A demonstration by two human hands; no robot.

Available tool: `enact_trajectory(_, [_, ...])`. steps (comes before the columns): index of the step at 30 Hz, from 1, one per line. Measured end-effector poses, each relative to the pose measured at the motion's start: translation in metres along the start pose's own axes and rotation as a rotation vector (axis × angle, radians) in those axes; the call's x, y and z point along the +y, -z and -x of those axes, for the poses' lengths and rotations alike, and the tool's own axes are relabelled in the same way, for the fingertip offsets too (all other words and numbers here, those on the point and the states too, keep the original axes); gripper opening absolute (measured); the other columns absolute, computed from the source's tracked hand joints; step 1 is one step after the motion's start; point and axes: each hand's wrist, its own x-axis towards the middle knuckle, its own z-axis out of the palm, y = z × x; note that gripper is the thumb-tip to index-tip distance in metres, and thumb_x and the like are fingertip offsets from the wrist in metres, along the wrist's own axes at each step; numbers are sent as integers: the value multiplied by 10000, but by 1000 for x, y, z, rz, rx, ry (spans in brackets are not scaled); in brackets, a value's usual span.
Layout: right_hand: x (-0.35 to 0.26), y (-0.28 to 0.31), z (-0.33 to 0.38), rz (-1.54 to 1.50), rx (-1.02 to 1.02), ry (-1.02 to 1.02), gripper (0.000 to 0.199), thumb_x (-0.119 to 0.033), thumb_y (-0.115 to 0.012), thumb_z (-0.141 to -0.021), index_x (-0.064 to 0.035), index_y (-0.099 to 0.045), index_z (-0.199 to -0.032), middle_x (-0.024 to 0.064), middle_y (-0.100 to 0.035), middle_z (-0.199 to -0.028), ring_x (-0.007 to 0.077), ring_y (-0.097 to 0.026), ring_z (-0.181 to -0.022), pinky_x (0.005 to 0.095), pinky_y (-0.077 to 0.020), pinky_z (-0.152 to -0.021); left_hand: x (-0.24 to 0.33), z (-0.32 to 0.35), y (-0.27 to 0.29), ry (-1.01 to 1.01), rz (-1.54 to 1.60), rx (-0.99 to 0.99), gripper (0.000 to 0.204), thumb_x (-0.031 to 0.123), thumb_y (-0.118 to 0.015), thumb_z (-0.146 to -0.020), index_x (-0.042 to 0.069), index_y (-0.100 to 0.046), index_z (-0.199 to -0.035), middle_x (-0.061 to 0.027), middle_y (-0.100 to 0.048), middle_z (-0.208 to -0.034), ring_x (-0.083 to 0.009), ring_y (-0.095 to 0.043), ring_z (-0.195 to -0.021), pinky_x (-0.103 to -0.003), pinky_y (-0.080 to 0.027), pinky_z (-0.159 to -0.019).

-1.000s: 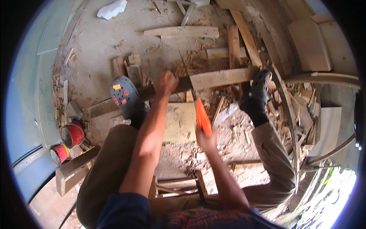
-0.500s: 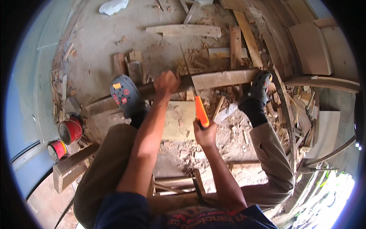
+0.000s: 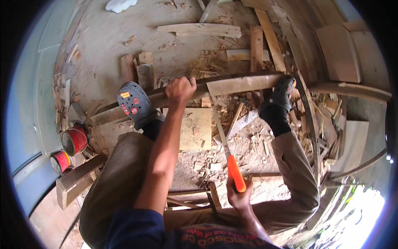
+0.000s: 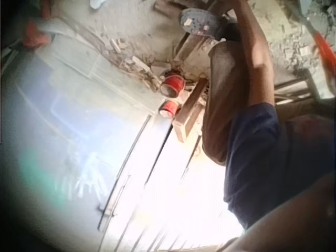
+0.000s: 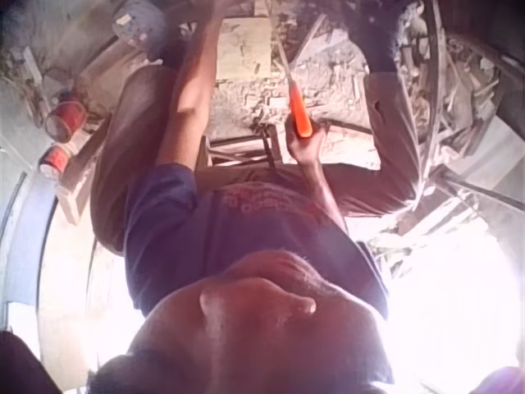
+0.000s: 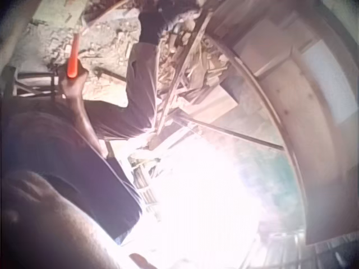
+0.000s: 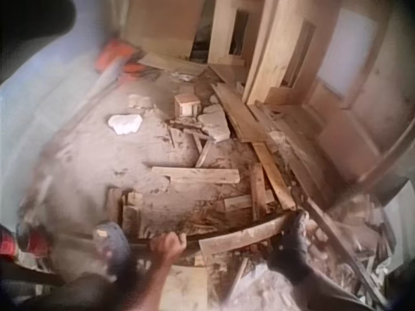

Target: The person uses a hand saw to cut a long wooden plank into smaller pieces. They then use a hammer to split one of the cut pieces and inspect the resulting wood.

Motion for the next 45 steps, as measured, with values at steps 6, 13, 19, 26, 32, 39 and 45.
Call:
enact_trajectory(6, [-34, -82, -151, -48, 16, 125, 320, -130, -644, -894, 11, -543, -626, -32, -476, -515, 38, -445, -502, 288, -330, -419, -7, 0, 13, 19, 16, -23, 492, 442, -533, -872, 29, -719, -679, -219, -662, -660, -393, -693, -699, -484, -555, -701])
enact_trajectory(13, [4, -7, -19, -38, -85, -29, 109, -20, -568, -842, 45, -651, -816, 85, -617, -604, 138, -586, -541, 314, -491, -543, -19, 6, 9, 101, -8, 16, 506, 451, -506, -871, 30, -733, -706, -242, -678, -735, -390, -694, -729, -477, -553, -715])
enact_trajectory(19, [13, -85, -150, 127, 48, 82, 220, -140, -671, -811, 51, -597, -730, 169, -593, -571, 211, -610, -519, 377, -464, -513, -18, 13, 6, 49, -27, -18, 459, 438, -549, -854, 49, -739, -701, -220, -678, -707, -382, -689, -681, -477, -555, -679])
enact_trajectory(26, [1, -31, -54, 84, -7, -53, 130, -38, -614, -822, 46, -598, -723, 73, -581, -589, 97, -567, -586, 329, -464, -530, -14, 7, 14, 95, -6, -24, 497, 459, -520, -873, 29, -741, -759, -231, -685, -748, -398, -695, -738, -484, -554, -708])
enact_trajectory(32, [35, -26, -43, 180, -83, 49, 155, -103, -643, -814, 51, -642, -792, 149, -641, -646, 213, -644, -561, 362, -479, -536, -18, 7, 11, 82, -20, -7, 489, 465, -546, -863, 32, -740, -745, -218, -690, -745, -389, -695, -722, -473, -557, -687])
enact_trajectory(39, [-21, -68, -153, 73, 38, 70, 283, -157, -660, -851, 53, -569, -685, 115, -520, -511, 91, -477, -535, 356, -415, -473, -7, 7, 7, 30, 15, 32, 487, 452, -536, -864, 26, -735, -735, -230, -680, -732, -394, -691, -721, -479, -554, -696])
enact_trajectory(45, [26, -12, -21, 36, -39, 29, 98, -43, -612, -783, 48, -631, -751, 153, -610, -607, 180, -657, -601, 337, -503, -570, -12, 8, 15, 146, -10, -75, 517, 472, -509, -875, 25, -738, -751, -232, -685, -755, -393, -693, -747, -473, -548, -710])
